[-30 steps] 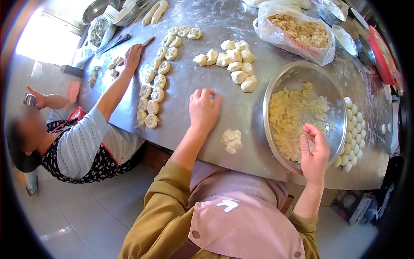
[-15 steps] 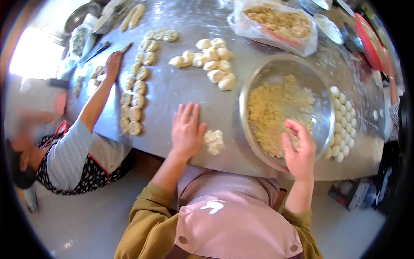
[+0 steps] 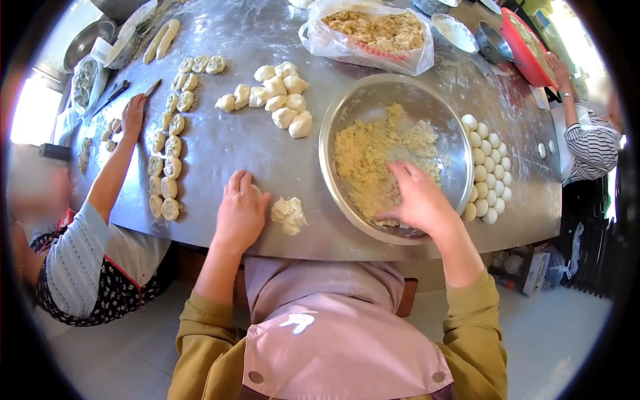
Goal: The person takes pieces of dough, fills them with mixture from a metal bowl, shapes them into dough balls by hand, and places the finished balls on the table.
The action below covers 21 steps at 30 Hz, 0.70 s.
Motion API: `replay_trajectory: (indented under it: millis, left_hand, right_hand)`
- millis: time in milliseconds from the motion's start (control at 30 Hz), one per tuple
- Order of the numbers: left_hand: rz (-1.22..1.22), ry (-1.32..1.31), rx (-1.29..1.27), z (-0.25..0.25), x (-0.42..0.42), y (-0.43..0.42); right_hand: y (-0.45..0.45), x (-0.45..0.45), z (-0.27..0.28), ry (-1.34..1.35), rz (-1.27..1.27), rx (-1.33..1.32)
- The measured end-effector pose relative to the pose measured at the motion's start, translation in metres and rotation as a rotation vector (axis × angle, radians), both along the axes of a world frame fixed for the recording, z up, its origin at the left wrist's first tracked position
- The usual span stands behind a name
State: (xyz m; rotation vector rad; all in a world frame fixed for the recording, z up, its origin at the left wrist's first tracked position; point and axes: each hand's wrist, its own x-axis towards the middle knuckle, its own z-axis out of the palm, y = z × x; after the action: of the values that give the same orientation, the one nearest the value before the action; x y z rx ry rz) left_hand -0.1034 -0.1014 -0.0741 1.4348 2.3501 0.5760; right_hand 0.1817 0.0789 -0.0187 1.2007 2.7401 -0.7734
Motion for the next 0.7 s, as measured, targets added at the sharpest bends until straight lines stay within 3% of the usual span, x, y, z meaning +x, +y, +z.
replay_trajectory:
  millis: [33,133,167,267,400,533,700]
  left_hand:
    - [-0.132,0.112,-0.016,0.011,-0.004,-0.002]
    - [0.064,-0.101,-0.052,0.015,-0.014,-0.010]
    - [0.007,-0.035,0.080,0.008,-0.020,-0.015]
    - [0.337,-0.691,0.148,0.031,-0.013,-0.007]
    - [0.259,-1.370,0.502,0.059,0.008,0.028]
    - [0.155,-1.942,0.510,0.085,0.062,0.077]
    - [0.167,-2.118,0.334,0.066,0.107,0.126]
  right_hand:
    - [0.004,-0.005,-0.005,0.003,0.017,0.002]
    - [0.016,-0.020,-0.001,-0.063,0.090,-0.011]
    - [0.018,-0.023,0.000,-0.101,0.112,-0.026]
    - [0.023,-0.027,-0.020,-0.082,0.154,0.010]
    - [0.026,-0.034,-0.040,-0.112,0.221,0.149]
    - [0.032,-0.035,-0.050,-0.110,0.113,0.130]
    - [0.039,-0.035,-0.030,0.115,-0.160,-0.120]
